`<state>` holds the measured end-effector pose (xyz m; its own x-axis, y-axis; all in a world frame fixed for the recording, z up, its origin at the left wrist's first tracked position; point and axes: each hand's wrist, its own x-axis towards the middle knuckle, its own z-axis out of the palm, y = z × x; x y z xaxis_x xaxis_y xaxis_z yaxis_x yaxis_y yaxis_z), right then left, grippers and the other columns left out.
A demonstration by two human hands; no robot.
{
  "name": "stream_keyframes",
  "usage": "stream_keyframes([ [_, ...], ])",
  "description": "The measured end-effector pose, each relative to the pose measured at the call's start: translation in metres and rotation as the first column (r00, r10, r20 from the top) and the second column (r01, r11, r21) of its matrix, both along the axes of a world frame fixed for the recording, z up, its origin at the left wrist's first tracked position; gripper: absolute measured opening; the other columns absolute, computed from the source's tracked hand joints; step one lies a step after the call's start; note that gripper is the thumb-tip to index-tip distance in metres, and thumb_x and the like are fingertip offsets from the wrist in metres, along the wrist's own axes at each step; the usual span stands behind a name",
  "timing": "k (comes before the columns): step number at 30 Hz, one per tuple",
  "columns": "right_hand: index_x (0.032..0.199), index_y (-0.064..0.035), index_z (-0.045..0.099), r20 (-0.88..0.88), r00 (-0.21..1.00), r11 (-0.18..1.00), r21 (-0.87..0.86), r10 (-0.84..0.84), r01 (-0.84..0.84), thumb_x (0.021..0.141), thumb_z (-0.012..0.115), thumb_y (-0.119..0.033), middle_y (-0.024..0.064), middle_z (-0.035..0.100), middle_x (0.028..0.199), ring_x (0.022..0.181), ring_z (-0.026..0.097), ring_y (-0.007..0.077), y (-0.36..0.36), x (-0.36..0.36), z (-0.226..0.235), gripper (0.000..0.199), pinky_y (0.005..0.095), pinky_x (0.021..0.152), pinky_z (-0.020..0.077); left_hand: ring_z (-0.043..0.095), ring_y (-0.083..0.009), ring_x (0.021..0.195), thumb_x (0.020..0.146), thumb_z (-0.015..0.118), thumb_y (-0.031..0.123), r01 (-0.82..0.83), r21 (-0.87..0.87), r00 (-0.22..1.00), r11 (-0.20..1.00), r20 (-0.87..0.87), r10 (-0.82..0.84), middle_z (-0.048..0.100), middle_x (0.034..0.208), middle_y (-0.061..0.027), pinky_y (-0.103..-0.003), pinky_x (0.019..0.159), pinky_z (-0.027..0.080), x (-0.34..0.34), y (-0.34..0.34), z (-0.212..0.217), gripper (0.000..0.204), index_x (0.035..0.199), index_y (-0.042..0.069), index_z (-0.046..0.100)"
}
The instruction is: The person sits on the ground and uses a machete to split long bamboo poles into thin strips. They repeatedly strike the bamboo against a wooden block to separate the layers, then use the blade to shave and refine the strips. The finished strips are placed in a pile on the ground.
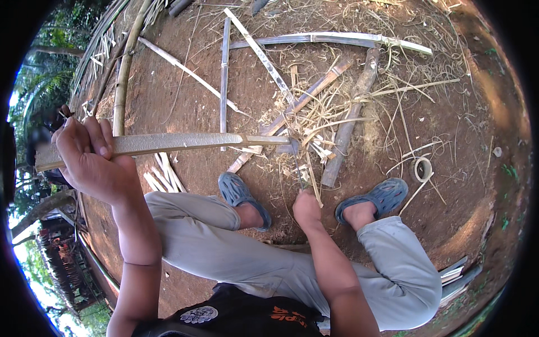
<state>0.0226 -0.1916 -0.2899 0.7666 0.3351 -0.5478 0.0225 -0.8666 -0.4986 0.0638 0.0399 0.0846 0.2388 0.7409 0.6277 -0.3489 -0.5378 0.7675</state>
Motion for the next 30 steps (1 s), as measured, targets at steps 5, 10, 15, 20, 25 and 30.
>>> stream_keyframes([
  [5,0.093,0.0035,0.059,0.137,0.99,0.978,0.208,-0.02,-0.009,0.101,0.046,-0.026,0.025,0.064,0.066,0.062,0.065,0.0436,0.031,0.002,0.08,0.033,0.0515,0.057,0.0528,0.026,-0.0046,0.039,0.097,0.047,0.009,0.32,-0.102,0.947,0.942,0.035,-0.319,0.028,0.055,0.0034,-0.02,0.037,0.021,-0.007,0.012,0.007,0.028,0.071,0.013,0.037],
  [10,0.093,0.0026,0.057,0.303,0.953,0.864,0.485,-0.022,-0.134,0.101,0.051,-0.027,0.0238,0.06,0.062,0.056,0.063,0.0418,0.041,0.004,0.142,0.031,0.0508,0.051,0.0483,0.022,-0.0051,0.036,0.096,0.047,0.012,0.449,-0.097,0.893,0.888,0.004,-0.451,0.025,0.052,0.0047,-0.019,0.035,0.021,-0.02,0.009,0.004,0.028,0.071,0.014,0.034],
  [15,0.085,0.0037,0.057,0.138,0.987,0.943,0.33,-0.08,0.03,0.101,0.051,-0.025,0.0248,0.059,0.06,0.058,0.061,0.0444,0.029,0.009,0.098,0.033,0.0538,0.054,0.0467,0.02,-0.0046,0.036,0.094,0.049,0.007,0.43,-0.13,0.901,0.893,-0.001,-0.434,0.025,0.052,0.005,-0.019,0.037,0.021,-0.02,0.004,0.008,0.031,0.068,0.015,0.035],
  [20,0.089,0.0028,0.057,0.257,0.966,0.874,0.477,-0.037,-0.093,0.101,0.05,-0.027,0.0209,0.058,0.053,0.049,0.062,0.0409,0.033,-0.003,0.145,0.032,0.0506,0.044,0.0481,0.02,-0.0045,0.036,0.094,0.049,0.005,0.489,-0.093,0.872,0.867,0.016,-0.49,0.026,0.053,0.0048,-0.019,0.037,0.021,-0.025,-0.005,0.005,0.03,0.069,0.014,0.035],
  [25,0.094,0.0037,0.059,0.169,0.983,0.966,0.256,-0.068,0.022,0.103,0.044,-0.028,0.0221,0.062,0.061,0.054,0.063,0.0421,0.02,-0.002,0.043,0.037,0.0511,0.049,0.0501,0.02,-0.0046,0.037,0.096,0.049,0.006,0.354,-0.089,0.933,0.931,-0.038,-0.358,0.025,0.052,0.0046,-0.02,0.037,0.02,-0.02,-0.015,0.011,0.03,0.071,0.015,0.036],
  [30,0.087,0.0032,0.059,0.181,0.983,0.959,0.282,-0.009,-0.043,0.101,0.049,-0.027,0.0257,0.06,0.06,0.06,0.063,0.044,0.031,0.01,0.124,0.035,0.0518,0.053,0.0498,0.02,-0.0054,0.036,0.095,0.053,0.006,0.252,-0.107,0.962,0.962,-0.08,-0.261,0.024,0.048,0.0049,-0.021,0.035,0.019,-0.025,0.003,-0.006,0.032,0.072,0.015,0.034],
])
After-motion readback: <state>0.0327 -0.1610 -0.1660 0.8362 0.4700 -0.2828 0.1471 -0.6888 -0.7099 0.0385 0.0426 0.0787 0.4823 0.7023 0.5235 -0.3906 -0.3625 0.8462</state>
